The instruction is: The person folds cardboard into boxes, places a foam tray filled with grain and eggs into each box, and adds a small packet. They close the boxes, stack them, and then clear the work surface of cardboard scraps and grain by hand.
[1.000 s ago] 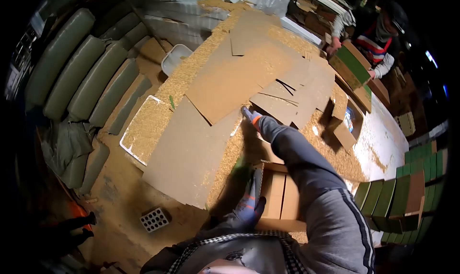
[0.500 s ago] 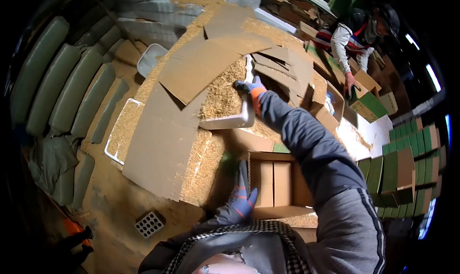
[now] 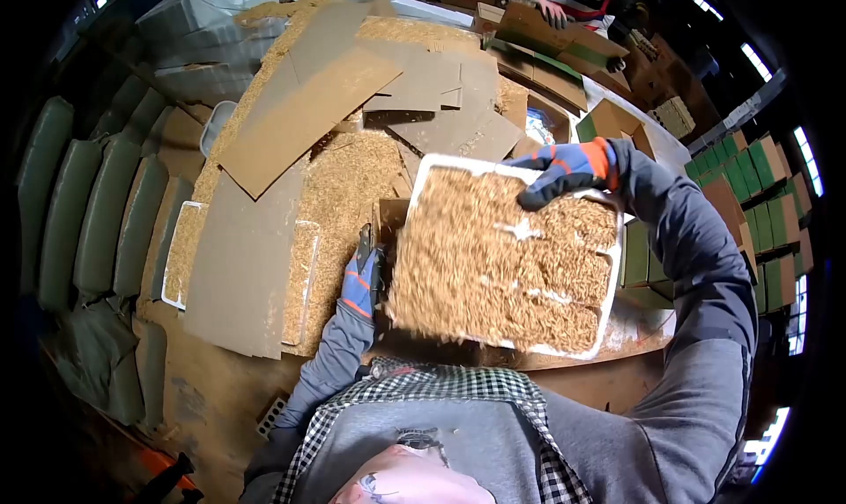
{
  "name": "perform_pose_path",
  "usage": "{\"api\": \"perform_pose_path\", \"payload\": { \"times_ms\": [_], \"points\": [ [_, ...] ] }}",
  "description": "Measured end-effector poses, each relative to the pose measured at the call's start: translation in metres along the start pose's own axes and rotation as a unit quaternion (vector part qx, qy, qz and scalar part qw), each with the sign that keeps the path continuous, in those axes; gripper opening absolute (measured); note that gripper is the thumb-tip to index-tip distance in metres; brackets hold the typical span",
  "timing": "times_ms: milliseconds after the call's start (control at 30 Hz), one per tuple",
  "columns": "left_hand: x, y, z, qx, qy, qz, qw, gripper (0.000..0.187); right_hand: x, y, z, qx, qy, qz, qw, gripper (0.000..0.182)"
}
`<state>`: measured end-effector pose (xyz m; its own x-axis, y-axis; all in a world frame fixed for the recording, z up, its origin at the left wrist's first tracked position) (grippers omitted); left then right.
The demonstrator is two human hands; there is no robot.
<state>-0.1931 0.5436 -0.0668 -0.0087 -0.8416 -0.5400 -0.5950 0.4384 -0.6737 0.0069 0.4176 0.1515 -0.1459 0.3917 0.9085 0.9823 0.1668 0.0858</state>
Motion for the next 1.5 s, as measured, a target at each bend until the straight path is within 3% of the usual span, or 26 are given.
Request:
{"api": "perform_pose_path", "payload": {
  "times_ms": [33,67,133,167,233,367,467,533,567,600,767,800,833,900,933,967,1000,1033,1067,1100,1167,1233,1300,1333,1433,1500],
  "points": [
    [-0.007,0.003,-0.007,-0.013,-0.031,0.136,0.990,0.029,0.000,-0.013,0.007,0.058,-0.009,-0.047,0.997,0.049],
    [-0.001,0.004,-0.007,-0.003,-0.076,0.102,0.992,0.030,-0.023,-0.014,0.024,0.124,0.055,-0.094,0.986,0.052],
    [0.005,0.017,0.000,0.018,-0.133,0.071,0.988,0.035,-0.069,-0.014,0.056,0.139,0.021,-0.075,0.987,0.056],
    [0.009,0.034,0.003,0.011,-0.107,0.011,0.994,0.037,-0.086,-0.022,0.067,0.088,-0.076,-0.005,0.993,0.056],
    [0.005,0.060,0.003,0.005,-0.111,0.175,0.978,0.039,-0.087,-0.033,0.086,0.097,-0.027,-0.081,0.992,0.056],
    [-0.010,-0.003,-0.023,-0.006,-0.006,0.104,0.994,0.037,-0.125,-0.020,0.091,0.052,0.034,-0.121,0.991,0.062],
    [-0.003,-0.012,-0.021,-0.065,-0.005,0.137,0.988,0.045,-0.179,-0.023,0.105,0.058,0.010,-0.061,0.996,0.063],
    [-0.011,-0.028,-0.030,-0.064,-0.053,0.214,0.973,0.045,-0.190,-0.028,0.107,-0.006,0.101,-0.176,0.979,0.064],
    [-0.018,-0.037,-0.037,-0.065,-0.107,0.277,0.953,0.046,-0.185,-0.034,0.101,-0.027,0.119,-0.250,0.961,0.066],
    [-0.017,-0.040,-0.046,-0.106,-0.123,0.489,0.857,0.047,-0.182,-0.042,0.095,-0.050,0.170,-0.297,0.938,0.069],
    [-0.027,-0.065,-0.056,-0.096,-0.126,0.582,0.798,0.050,-0.109,-0.059,0.047,-0.085,0.197,-0.462,0.861,0.059],
    [-0.029,-0.067,-0.050,-0.068,-0.095,0.606,0.787,0.049,-0.103,-0.051,0.038,-0.116,0.283,-0.424,0.852,0.053],
    [-0.047,-0.062,-0.040,-0.084,-0.098,0.610,0.782,0.049,-0.105,-0.041,0.036,-0.105,0.244,-0.400,0.877,0.050],
    [-0.064,-0.094,-0.018,0.109,-0.212,0.762,0.601,0.043,-0.078,-0.022,0.018,-0.140,0.343,-0.486,0.792,0.041],
    [-0.080,-0.081,0.021,0.082,-0.130,0.667,0.729,0.034,-0.050,0.000,0.003,-0.190,0.349,-0.505,0.766,0.036],
    [-0.102,-0.091,0.055,0.067,-0.159,0.658,0.733,0.030,-0.027,0.031,-0.009,-0.247,0.347,-0.521,0.740,0.031],
    [-0.128,-0.106,0.086,-0.006,-0.228,0.602,0.765,0.030,-0.033,0.085,-0.014,-0.348,0.275,-0.438,0.782,0.028],
    [-0.143,-0.135,0.116,-0.053,-0.324,0.688,0.647,0.038,-0.052,0.144,-0.025,-0.473,0.284,-0.376,0.744,0.030],
    [-0.147,-0.138,0.164,-0.078,-0.339,0.726,0.593,0.052,-0.091,0.204,-0.032,-0.547,0.197,-0.333,0.742,0.031],
    [-0.147,-0.144,0.208,-0.117,-0.386,0.790,0.462,0.074,-0.119,0.247,-0.040,-0.565,0.027,-0.382,0.731,0.040],
    [-0.134,-0.169,0.279,-0.176,-0.350,0.889,0.235,0.087,-0.228,0.326,-0.018,-0.466,-0.154,-0.468,0.735,0.055],
    [-0.124,-0.176,0.330,-0.154,-0.383,0.903,0.114,0.065,-0.282,0.341,-0.011,-0.372,-0.266,-0.487,0.744,0.074],
    [-0.137,-0.182,0.353,-0.135,-0.374,0.898,0.189,0.058,-0.267,0.341,-0.020,-0.419,-0.260,-0.492,0.718,0.074],
    [-0.145,-0.205,0.325,-0.121,-0.435,0.868,0.204,0.055,-0.257,0.337,-0.027,-0.452,-0.216,-0.504,0.704,0.068],
    [-0.177,-0.238,0.254,-0.058,-0.475,0.814,0.330,0.049,-0.243,0.327,-0.045,-0.455,-0.169,-0.449,0.750,0.040],
    [-0.203,-0.234,0.235,-0.059,-0.372,0.779,0.501,0.042,-0.242,0.317,-0.047,-0.437,-0.133,-0.470,0.755,0.043]
  ]
}}
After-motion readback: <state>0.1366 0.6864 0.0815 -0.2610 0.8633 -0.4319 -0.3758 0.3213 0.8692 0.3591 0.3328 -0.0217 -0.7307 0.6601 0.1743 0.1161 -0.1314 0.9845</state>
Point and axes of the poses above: each hand's wrist, its own z-axis towards the middle knuckle, its own y-axis out of the back of the hand, x = y × z, the point moved 8 cm from there along z, towards the middle knuckle, and after that the axes turned 13 degrees about y, right-handed, at the moved point
